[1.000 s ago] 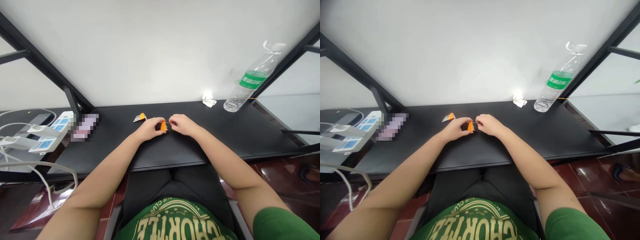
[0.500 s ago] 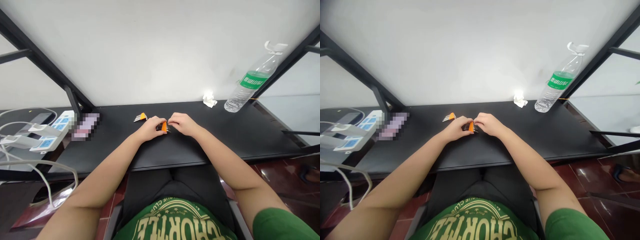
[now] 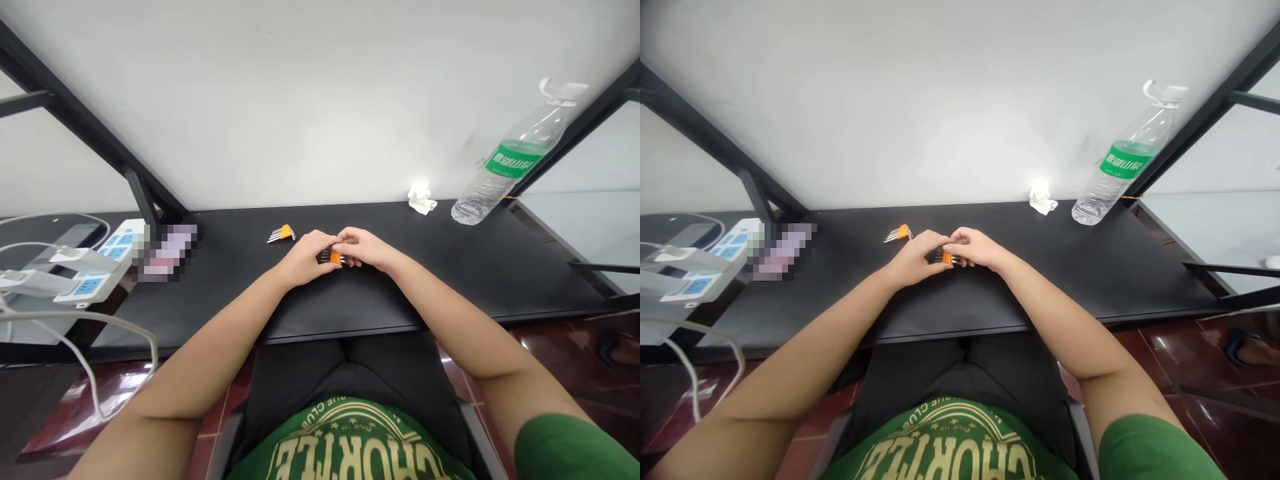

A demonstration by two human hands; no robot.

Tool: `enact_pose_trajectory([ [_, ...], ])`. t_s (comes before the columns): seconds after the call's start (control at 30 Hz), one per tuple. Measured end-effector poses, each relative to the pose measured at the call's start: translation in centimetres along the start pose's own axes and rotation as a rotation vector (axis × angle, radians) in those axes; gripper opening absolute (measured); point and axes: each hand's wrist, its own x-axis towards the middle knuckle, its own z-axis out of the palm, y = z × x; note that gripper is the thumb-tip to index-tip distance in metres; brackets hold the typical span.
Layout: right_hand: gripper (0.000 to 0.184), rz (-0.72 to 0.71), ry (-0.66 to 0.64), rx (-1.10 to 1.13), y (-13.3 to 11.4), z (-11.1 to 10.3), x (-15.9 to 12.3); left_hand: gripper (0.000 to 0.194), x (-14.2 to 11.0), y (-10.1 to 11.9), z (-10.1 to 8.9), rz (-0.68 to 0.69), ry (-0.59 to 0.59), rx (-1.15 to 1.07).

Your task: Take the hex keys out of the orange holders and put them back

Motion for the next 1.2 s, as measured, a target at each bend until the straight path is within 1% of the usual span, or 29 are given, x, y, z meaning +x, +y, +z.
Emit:
enact_pose_trajectory([
  [0.07,0.037,-0.077,0.031,-0.123,-0.1,0.2,-0.1,0.040,0.0,-0.3,0.0,-0.042,-0.014,0.019],
  [0.13,0.041,-0.148,0.068,-0.257,0.1,0.4,-0.1,0.038,0.0,-0.5,0.1,-0.069,-0.035,0.047],
  [0.17,0.046,-0.157,0.083,-0.311,0.3,0.5,-0.1,0.038,0.0,-0.6,0.2,-0.078,-0.048,0.065],
  [0.23,0.053,-0.127,0.089,-0.374,0.7,0.7,0.2,0.038,-0.1,-0.7,0.4,-0.097,-0.079,0.102],
  [0.33,0.047,-0.125,0.101,-0.417,1.2,0.5,0.5,0.043,-0.1,-0.8,0.4,-0.110,-0.108,0.144],
  [0.37,0.043,-0.139,0.116,-0.440,1.3,0.4,0.6,0.044,-0.1,-0.9,0.2,-0.110,-0.092,0.152],
  [0.43,0.039,-0.150,0.170,-0.504,1.4,-0.2,0.8,0.042,-0.2,-1.5,-0.4,-0.133,-0.002,0.174],
  [0.5,0.039,-0.123,0.236,-0.579,1.5,-1.1,1.0,0.038,-0.4,-2.8,-1.4,-0.236,0.119,0.234],
  [0.6,0.038,-0.075,0.333,-0.666,1.7,-2.6,1.5,0.050,-0.9,-5.6,-3.3,-0.472,0.171,0.355],
  [0.67,0.037,-0.074,0.389,-0.709,2.0,-3.5,1.8,0.061,-1.3,-7.3,-4.5,-0.603,0.134,0.408],
  [0.73,0.037,-0.078,0.422,-0.746,2.4,-4.2,2.1,0.069,-1.6,-8.5,-5.3,-0.688,0.060,0.447],
  [0.8,0.037,-0.077,0.433,-0.777,2.7,-4.6,2.3,0.067,-1.8,-9.0,-5.7,-0.740,-0.016,0.446],
  [0.87,0.037,-0.072,0.429,-0.791,2.9,-4.8,2.3,0.059,-1.8,-9.2,-5.8,-0.757,-0.041,0.427],
  [0.93,0.039,-0.065,0.447,-0.796,2.8,-4.7,2.2,0.049,-1.7,-9.0,-5.8,-0.754,-0.014,0.411],
  [0.97,0.041,-0.069,0.479,-0.808,2.6,-4.6,2.1,0.045,-1.7,-8.9,-5.7,-0.749,0.005,0.396],
  [1.03,0.042,-0.134,0.581,-0.848,2.0,-4.0,1.7,0.042,-1.8,-8.6,-5.6,-0.727,0.036,0.318],
  [1.07,0.040,-0.193,0.623,-0.857,1.7,-3.6,1.5,0.043,-1.8,-8.3,-5.4,-0.702,0.051,0.258],
  [1.1,0.035,-0.258,0.639,-0.839,1.4,-3.0,1.3,0.045,-1.8,-7.9,-5.2,-0.668,0.063,0.190],
  [1.13,0.030,-0.309,0.619,-0.784,1.1,-2.3,1.2,0.048,-1.8,-7.5,-5.0,-0.621,0.081,0.127],
  [1.17,0.024,-0.329,0.566,-0.692,0.8,-1.6,1.1,0.050,-1.8,-6.9,-4.6,-0.565,0.087,0.089],
  [1.2,0.021,-0.310,0.499,-0.572,0.7,-0.9,1.1,0.050,-1.7,-6.3,-4.2,-0.514,0.086,0.062],
])
